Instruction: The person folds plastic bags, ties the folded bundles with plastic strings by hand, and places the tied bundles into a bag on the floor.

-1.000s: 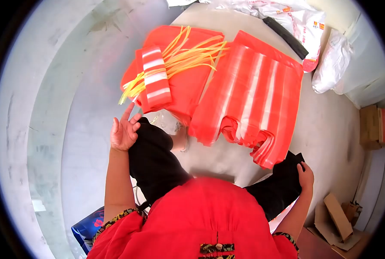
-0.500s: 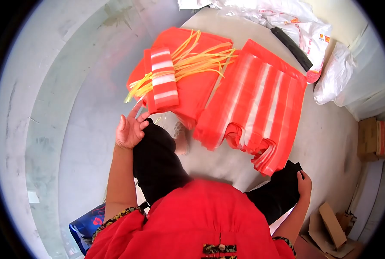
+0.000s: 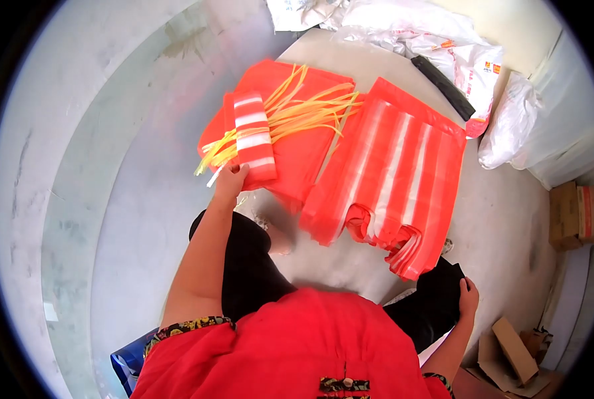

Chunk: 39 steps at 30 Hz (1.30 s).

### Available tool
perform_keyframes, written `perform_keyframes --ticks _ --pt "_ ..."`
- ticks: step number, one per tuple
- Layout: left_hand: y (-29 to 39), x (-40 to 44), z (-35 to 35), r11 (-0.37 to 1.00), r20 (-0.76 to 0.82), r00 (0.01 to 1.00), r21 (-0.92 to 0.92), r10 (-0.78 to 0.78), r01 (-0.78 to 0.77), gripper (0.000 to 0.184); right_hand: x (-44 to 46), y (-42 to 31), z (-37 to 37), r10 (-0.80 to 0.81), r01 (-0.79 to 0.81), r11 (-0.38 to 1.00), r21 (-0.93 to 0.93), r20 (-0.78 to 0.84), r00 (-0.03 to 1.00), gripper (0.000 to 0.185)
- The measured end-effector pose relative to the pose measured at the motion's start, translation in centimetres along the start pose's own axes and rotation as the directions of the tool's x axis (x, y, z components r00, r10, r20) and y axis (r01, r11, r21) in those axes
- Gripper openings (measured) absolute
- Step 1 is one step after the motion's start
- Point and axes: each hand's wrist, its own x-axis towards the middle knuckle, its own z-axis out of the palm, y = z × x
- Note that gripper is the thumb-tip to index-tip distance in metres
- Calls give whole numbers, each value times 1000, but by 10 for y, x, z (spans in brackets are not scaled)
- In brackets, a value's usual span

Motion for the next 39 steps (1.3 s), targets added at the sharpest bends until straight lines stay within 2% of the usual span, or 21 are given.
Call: perform_keyframes --ticks 1,5,8,11,14,17,18,22,26,29,32,35,36,37,39 --pt "-2 4 5 999 -46 998 15 34 -33 40 -1 2 1 7 -7 1000 8 -12 1000 52" --pt "17 -1 4 1000 104 994 18 12 -14 39 -6 -1 0 17 -16 1000 7 -47 999 51" --pt "15 7 6 973 168 979 -176 -119 149 35 -3 0 1 14 -13 1000 22 -39 999 51" --pt "18 18 4 838 331 903 -379 -274 393 25 0 3 2 7 -7 1000 13 -38 999 51" --pt "34 13 -3 790 363 874 -406 -322 459 19 1 10 5 -4 5 1000 18 -47 999 51" --pt "47 8 -2 675 317 904 -603 -285 425 21 0 9 6 -4 6 999 37 -59 998 51" --pt "50 10 -8 697 273 919 -600 -284 393 27 0 8 6 2 0 999 37 -60 998 50" --pt "69 17 -15 552 335 928 -748 -165 369 39 0 4 8 8 -6 1000 27 -72 997 50" --pt "88 30 -17 579 312 943 -751 -111 317 33 0 2 12 19 -15 1000 27 -124 992 50" --pt "96 46 -16 577 320 946 -763 -54 292 31 -4 -13 11 86 -84 996 23 -154 984 48" --pt "118 55 -9 508 304 952 -826 37 244 28 6 -2 24 -90 128 989 74 -382 920 43" --pt "160 51 -3 512 306 946 -833 105 212 26 6 -36 30 -91 232 924 303 -415 905 41" --pt "173 49 0 497 292 954 -839 71 220 28 4 -56 36 -100 278 816 507 -351 931 39" --pt "189 33 5 520 259 960 -837 104 170 29 -9 -96 32 -170 324 765 557 -311 935 36" --pt "223 -15 18 563 204 964 -823 172 74 32 -27 -155 34 -265 279 682 676 -127 956 26"
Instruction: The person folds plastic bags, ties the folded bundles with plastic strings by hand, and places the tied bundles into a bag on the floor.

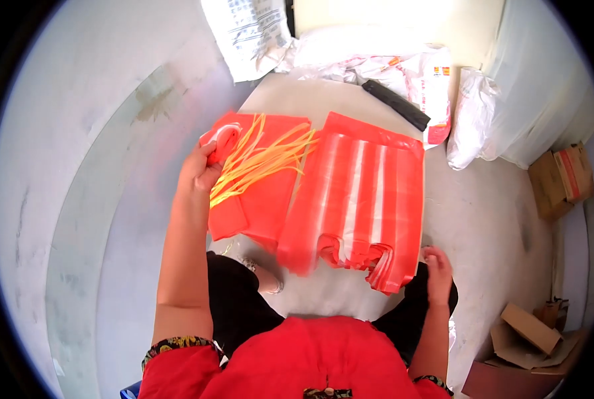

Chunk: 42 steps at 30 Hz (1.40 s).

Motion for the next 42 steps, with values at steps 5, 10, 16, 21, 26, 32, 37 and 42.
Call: perform_keyframes --ticks 5,10,16,21,26,32,37,42 --pt "-26 -113 66 963 337 936 205 99 -175 52 -18 -65 76 47 -325 871 367 597 801 55" --pt "-107 -220 79 792 568 811 557 -142 -252 81 -26 -99 108 -94 -562 449 695 662 743 64" --pt "-215 -267 60 650 680 399 724 -616 -230 92 -64 -62 49 296 -333 344 878 235 926 41" --pt "-233 -269 76 416 412 -54 905 -909 -94 85 -121 0 -89 407 -194 469 862 -16 913 42" --pt "-243 -259 69 310 314 10 942 -949 -132 73 -194 82 -203 288 -70 629 775 -148 946 55" --pt "-248 -241 42 317 281 216 935 -935 160 68 -236 160 -186 651 -534 523 665 92 753 50" --pt "-245 -232 29 325 227 343 907 -912 266 62 -253 221 -147 738 -602 474 643 83 670 45" --pt "-249 -227 18 389 300 267 825 -916 409 59 -268 239 -134 848 -727 408 552 66 526 46"
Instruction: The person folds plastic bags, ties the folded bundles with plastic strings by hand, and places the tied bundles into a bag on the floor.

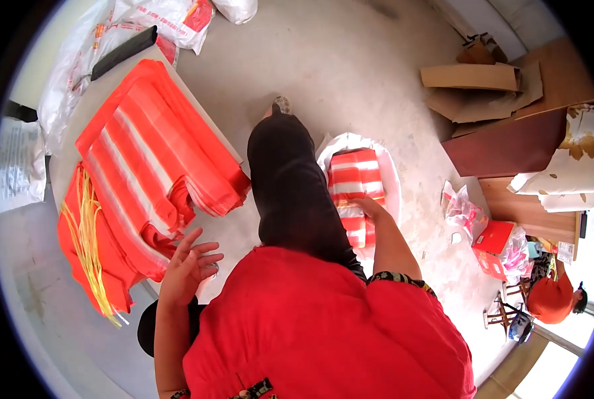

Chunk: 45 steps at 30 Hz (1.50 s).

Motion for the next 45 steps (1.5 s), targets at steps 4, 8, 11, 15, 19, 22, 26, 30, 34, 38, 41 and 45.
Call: perform_keyframes --ticks 4,8,11,15,19,22,26,30,34,38,41,45 --pt "-2 8 3 998 61 998 -65 2 2 60 -21 -21 10 46 -56 986 -159 -66 997 53" --pt "-6 15 4 998 76 997 -63 -7 12 59 29 23 -15 -63 55 992 -112 -70 996 59" --pt "-7 17 5 999 85 996 -53 -9 13 58 32 28 -12 -164 118 955 -271 -154 974 64" --pt "-10 16 3 998 96 995 -69 3 4 58 27 33 -16 -187 145 919 -366 -83 979 70" --pt "-18 15 -2 997 112 994 -71 -21 29 66 26 35 -15 -195 115 901 -419 -154 969 69" --pt "-21 13 -4 997 99 995 -70 -31 38 68 9 22 9 -377 145 786 -601 -280 883 66" --pt "-28 12 -9 997 60 998 -76 -24 29 69 -7 44 17 -757 168 384 -908 -205 621 69" --pt "-32 10 -5 993 53 998 -107 -36 42 69 -18 38 32 -647 83 80 -993 12 763 68" --pt "-32 10 0 994 50 998 -99 -39 44 66 10 58 22 -618 166 -114 -979 201 760 67" --pt "-30 8 3 995 12 999 -92 -38 39 64 13 59 21 -574 133 -140 -981 190 797 65" --pt "-34 7 0 994 13 1000 -104 -20 21 63 -4 63 25 -582 152 -157 -976 216 784 64" --pt "-43 3 -4 991 8 1000 -127 -27 28 63 -25 82 18 -584 207 -170 -963 268 766 59"
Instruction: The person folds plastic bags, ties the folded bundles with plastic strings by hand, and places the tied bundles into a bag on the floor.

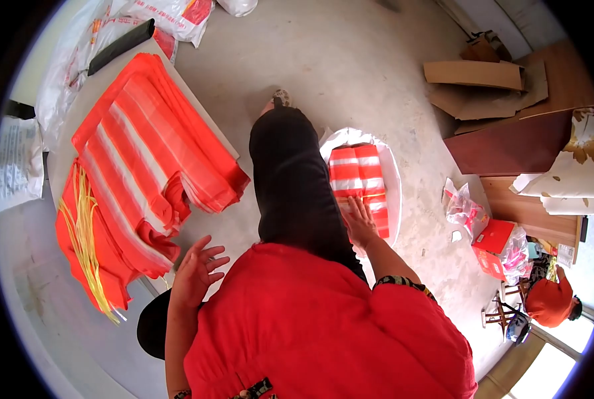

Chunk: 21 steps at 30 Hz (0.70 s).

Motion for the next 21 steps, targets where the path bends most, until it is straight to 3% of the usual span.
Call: perform_keyframes --ticks 7,8,9,10,11,12,13,14,15,16,17,20,21 --pt "-1 -7 -5 998 -47 999 60 -25 28 73 -18 -8 -12 -4 2 997 83 32 999 48" --pt "1 -9 -5 996 -52 998 81 -27 31 76 -15 -11 -23 -5 7 1000 -7 226 974 71" --pt "2 -11 -7 996 -54 998 81 -30 34 75 -12 -15 -25 -55 50 998 37 154 987 78" --pt "3 -12 -9 996 -37 999 84 -18 21 75 -11 -17 -32 17 -41 995 94 245 969 77" --pt "4 -15 -13 996 -32 999 87 0 3 75 -8 -2 -2 -27 1 988 156 160 987 74" --pt "7 -20 -16 995 -36 999 94 25 -21 74 -13 5 16 64 -94 944 318 103 993 69" --pt "10 -25 -21 994 -40 998 97 46 -42 73 -10 14 28 131 -168 928 332 133 982 67" --pt "9 -28 -33 995 -41 996 74 76 -72 69 1 45 85 340 -337 769 543 99 935 63" --pt "13 -34 -40 992 -57 991 51 119 -116 63 11 57 87 353 -289 255 923 189 916 59" --pt "17 -41 -47 984 -88 981 38 175 -173 61 28 55 76 295 -193 -379 905 316 902 57" --pt "22 -48 -57 974 -114 967 30 228 -226 58 45 58 61 356 -245 -11 970 232 905 57" --pt "32 -65 -97 907 -228 893 -78 388 -414 51 74 53 11 534 43 -314 949 139 834 50" --pt "41 -73 -103 911 -363 846 25 391 -411 49 85 60 -3 581 -70 460 885 -241 777 46"
